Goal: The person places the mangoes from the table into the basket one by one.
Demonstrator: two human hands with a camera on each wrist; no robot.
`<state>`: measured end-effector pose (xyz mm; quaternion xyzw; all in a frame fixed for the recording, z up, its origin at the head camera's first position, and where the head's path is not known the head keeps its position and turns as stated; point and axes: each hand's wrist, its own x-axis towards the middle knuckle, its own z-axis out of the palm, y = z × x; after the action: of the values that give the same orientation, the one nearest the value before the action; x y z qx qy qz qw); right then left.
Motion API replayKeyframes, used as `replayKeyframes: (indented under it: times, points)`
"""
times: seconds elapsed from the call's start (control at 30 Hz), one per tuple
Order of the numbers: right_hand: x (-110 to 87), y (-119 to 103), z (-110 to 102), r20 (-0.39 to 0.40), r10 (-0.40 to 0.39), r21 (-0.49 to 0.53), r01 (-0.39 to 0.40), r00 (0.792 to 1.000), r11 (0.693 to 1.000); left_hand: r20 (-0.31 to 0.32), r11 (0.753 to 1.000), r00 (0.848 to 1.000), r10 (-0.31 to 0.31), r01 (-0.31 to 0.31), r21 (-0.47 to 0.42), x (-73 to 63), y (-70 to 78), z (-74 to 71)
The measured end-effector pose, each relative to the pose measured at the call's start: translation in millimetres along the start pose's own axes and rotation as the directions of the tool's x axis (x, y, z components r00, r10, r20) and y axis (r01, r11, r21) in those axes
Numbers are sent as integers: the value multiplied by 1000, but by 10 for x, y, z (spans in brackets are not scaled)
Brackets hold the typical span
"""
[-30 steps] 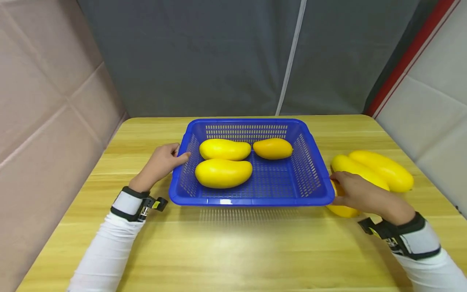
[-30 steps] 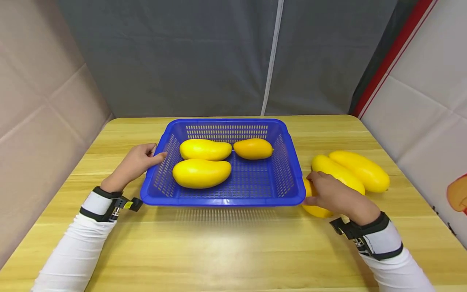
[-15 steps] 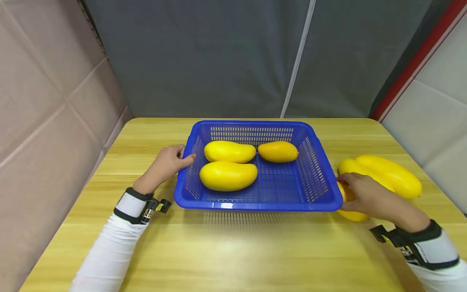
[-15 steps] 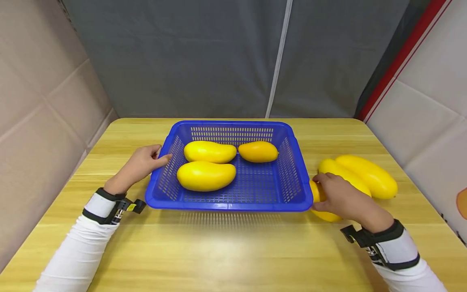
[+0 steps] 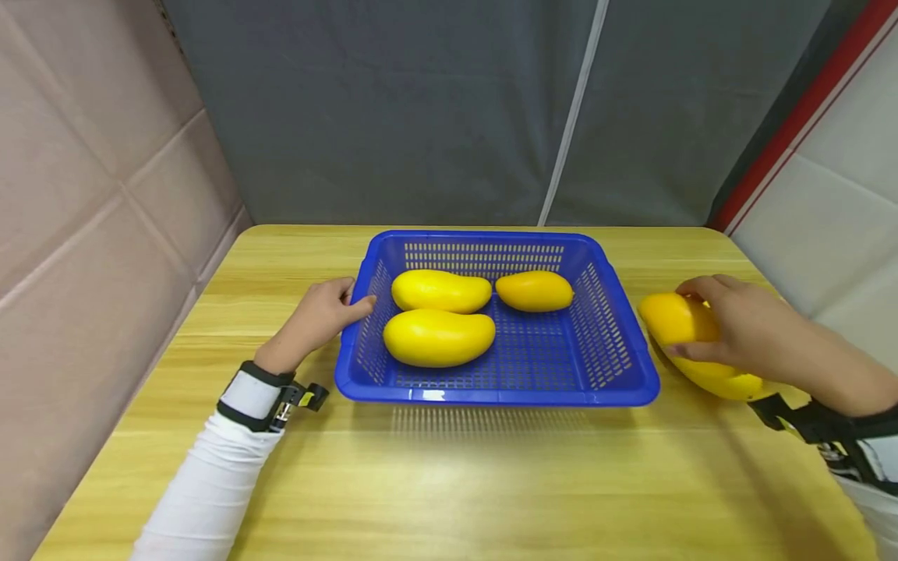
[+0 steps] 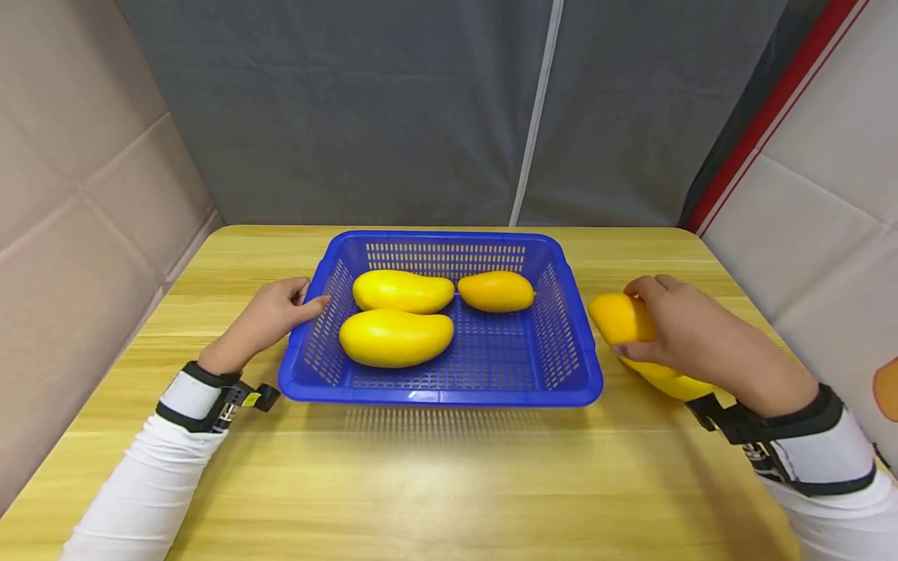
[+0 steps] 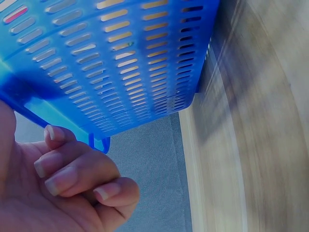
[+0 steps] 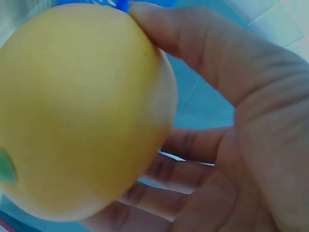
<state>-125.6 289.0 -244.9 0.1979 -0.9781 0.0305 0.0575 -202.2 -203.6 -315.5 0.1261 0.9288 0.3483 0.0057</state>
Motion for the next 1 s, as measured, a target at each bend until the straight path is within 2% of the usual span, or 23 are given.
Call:
replayKeyframes:
  times: [0.3,0.5,0.73,1.0]
  points:
    - [194,-238,-198,-21,-60,-15,60,998,998,15,999,1000,2,-1,-39,-7,-7,-4]
    - [344,-441,-279,5,-90,-39,90,996,995,9,999,1000,11,-10,-34,-8,-2,-4]
    - [566,-666,-262,16,-196,-34,197,980,980,8,999,1000,-1,1,-33,-24,-13,-1]
    - [769,-840,-180,112,-199,-6,201,974,980,3,999,1000,20,-20,-30,-22,0,-12]
